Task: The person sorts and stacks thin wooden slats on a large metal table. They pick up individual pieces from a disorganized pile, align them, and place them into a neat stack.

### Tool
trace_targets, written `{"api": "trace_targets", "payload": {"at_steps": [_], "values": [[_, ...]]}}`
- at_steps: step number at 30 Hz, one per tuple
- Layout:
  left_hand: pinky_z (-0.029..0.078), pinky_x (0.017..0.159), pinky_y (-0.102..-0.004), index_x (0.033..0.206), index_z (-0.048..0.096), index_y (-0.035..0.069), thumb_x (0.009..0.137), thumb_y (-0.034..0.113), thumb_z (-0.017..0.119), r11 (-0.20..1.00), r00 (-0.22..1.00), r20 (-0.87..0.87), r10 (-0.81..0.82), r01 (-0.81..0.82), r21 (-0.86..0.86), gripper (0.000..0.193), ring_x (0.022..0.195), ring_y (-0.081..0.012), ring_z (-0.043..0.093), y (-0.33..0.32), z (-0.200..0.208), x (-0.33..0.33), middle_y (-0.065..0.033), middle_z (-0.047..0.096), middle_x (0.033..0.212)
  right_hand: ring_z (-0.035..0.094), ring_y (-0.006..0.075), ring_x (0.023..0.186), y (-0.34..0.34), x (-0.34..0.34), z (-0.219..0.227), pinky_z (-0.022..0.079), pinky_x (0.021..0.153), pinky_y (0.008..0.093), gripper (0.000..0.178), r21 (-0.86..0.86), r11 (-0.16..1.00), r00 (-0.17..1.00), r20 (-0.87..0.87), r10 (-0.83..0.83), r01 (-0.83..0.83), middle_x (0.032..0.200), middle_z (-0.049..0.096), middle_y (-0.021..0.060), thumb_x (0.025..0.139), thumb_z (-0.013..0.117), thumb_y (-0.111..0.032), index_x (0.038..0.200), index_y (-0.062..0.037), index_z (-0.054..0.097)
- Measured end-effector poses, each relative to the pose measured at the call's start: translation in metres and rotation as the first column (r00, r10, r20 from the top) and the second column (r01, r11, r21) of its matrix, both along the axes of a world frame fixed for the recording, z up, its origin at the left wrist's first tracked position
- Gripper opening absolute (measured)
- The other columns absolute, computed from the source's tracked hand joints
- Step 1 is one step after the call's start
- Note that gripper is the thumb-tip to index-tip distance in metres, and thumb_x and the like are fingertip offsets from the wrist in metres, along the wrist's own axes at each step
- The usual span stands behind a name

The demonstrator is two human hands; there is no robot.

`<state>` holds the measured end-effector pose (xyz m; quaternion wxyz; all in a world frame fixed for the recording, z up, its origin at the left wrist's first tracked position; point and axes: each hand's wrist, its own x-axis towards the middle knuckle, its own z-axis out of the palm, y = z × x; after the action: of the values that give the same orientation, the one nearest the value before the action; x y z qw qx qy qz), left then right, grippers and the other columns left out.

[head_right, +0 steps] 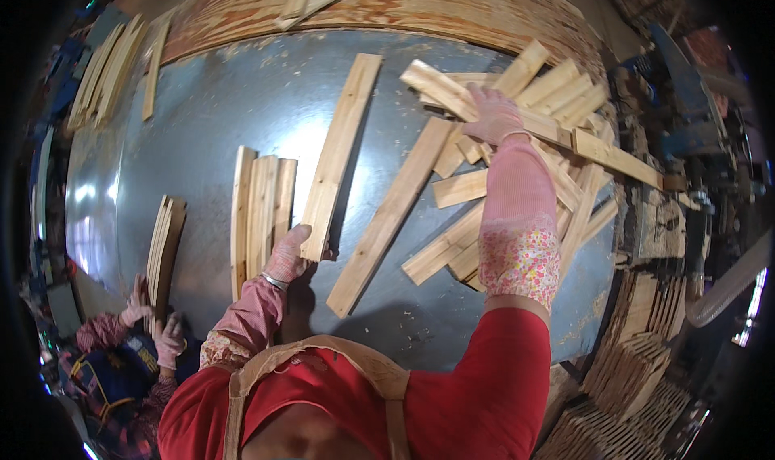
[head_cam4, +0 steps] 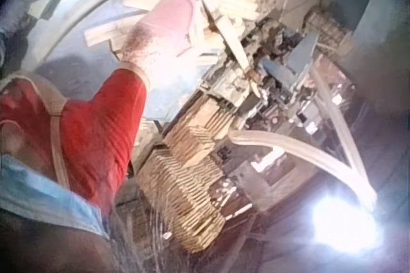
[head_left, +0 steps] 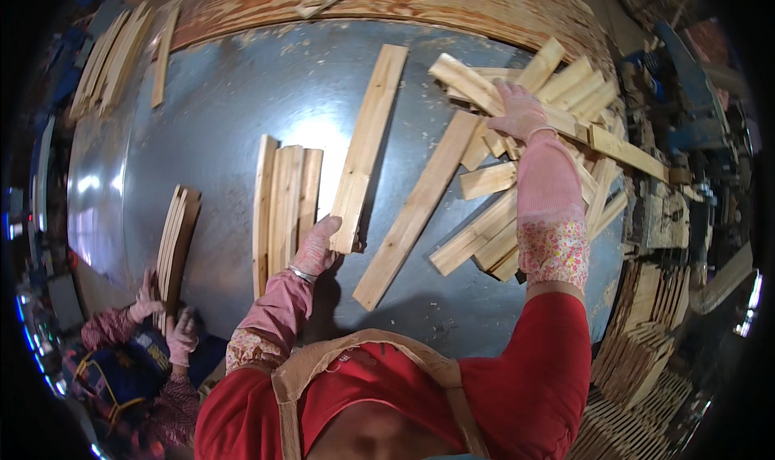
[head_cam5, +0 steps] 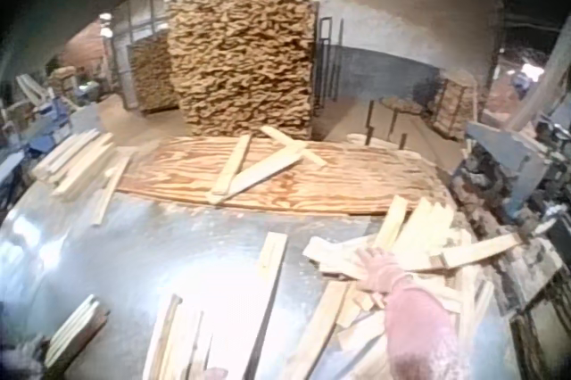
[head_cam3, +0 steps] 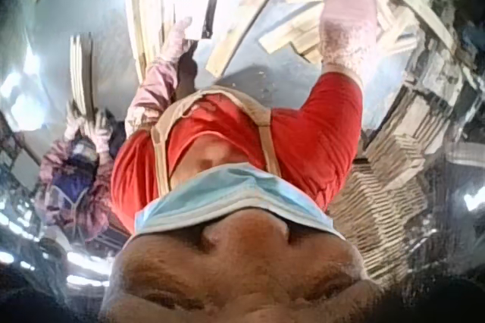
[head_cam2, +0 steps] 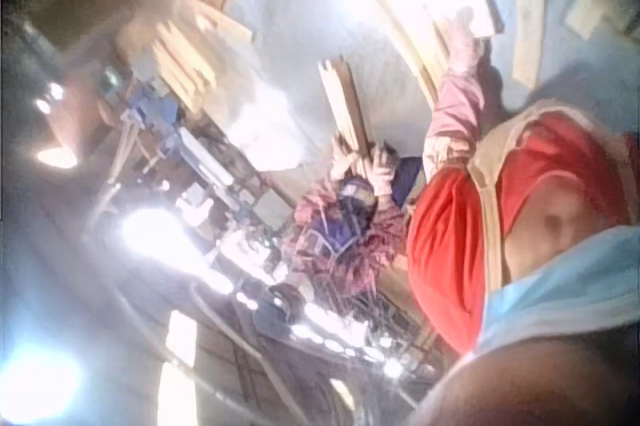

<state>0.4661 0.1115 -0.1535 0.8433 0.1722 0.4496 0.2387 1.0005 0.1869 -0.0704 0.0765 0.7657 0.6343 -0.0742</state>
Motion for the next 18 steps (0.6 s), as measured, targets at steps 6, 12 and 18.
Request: {"api": "trace_targets", "payload": {"at_steps": [6, 12, 18], "values": [[0.055, 0.098, -0.0325, 0.148, 0.059, -0.003, 0.103, 0.028, 0.068, 0.96, 0.979, -0.19, -0.076, 0.124, 0.252, 0.055, 0.108, -0.017, 0.069, -0.024, 0.044, -0.022, -0.0069, 0.073, 0.127, 0.066, 0.0384, 0.13, 0.021, -0.058, 0.053, 0.053, 0.109, 0.0475, 0.091, -0.236, 0.97, 0.998, -0.001, -0.062, 0.06, 0.136, 0.069, 0.0232, 0.082, 0.08, -0.046, 0.157, -0.0092, 0.045], [0.05, 0.107, -0.0337, 0.15, 0.06, 0.0, 0.102, 0.027, 0.065, 0.85, 0.833, -0.553, 0.004, 0.288, 0.441, 0.055, 0.116, -0.0229, 0.067, -0.079, 0.056, -0.043, -0.0119, 0.074, 0.129, 0.065, 0.0359, 0.129, 0.019, -0.145, 0.072, 0.05, 0.11, 0.0453, 0.085, -0.221, 0.939, 0.548, -0.767, -0.334, 0.264, 0.141, 0.066, 0.0237, 0.091, 0.07, -0.06, 0.156, -0.008, 0.053], [0.053, 0.104, -0.0414, 0.143, 0.063, 0.002, 0.104, 0.034, 0.062, 0.891, 0.877, -0.477, -0.05, 0.255, 0.375, 0.051, 0.113, -0.0303, 0.07, -0.123, 0.098, -0.062, -0.0207, 0.074, 0.121, 0.059, 0.0288, 0.126, -0.04, -0.292, 0.001, 0.044, 0.113, 0.0407, 0.08, -0.492, 0.729, -0.043, -0.841, -0.539, 0.477, 0.143, 0.065, 0.0187, 0.099, 0.068, -0.06, 0.154, -0.0033, 0.056]]}}
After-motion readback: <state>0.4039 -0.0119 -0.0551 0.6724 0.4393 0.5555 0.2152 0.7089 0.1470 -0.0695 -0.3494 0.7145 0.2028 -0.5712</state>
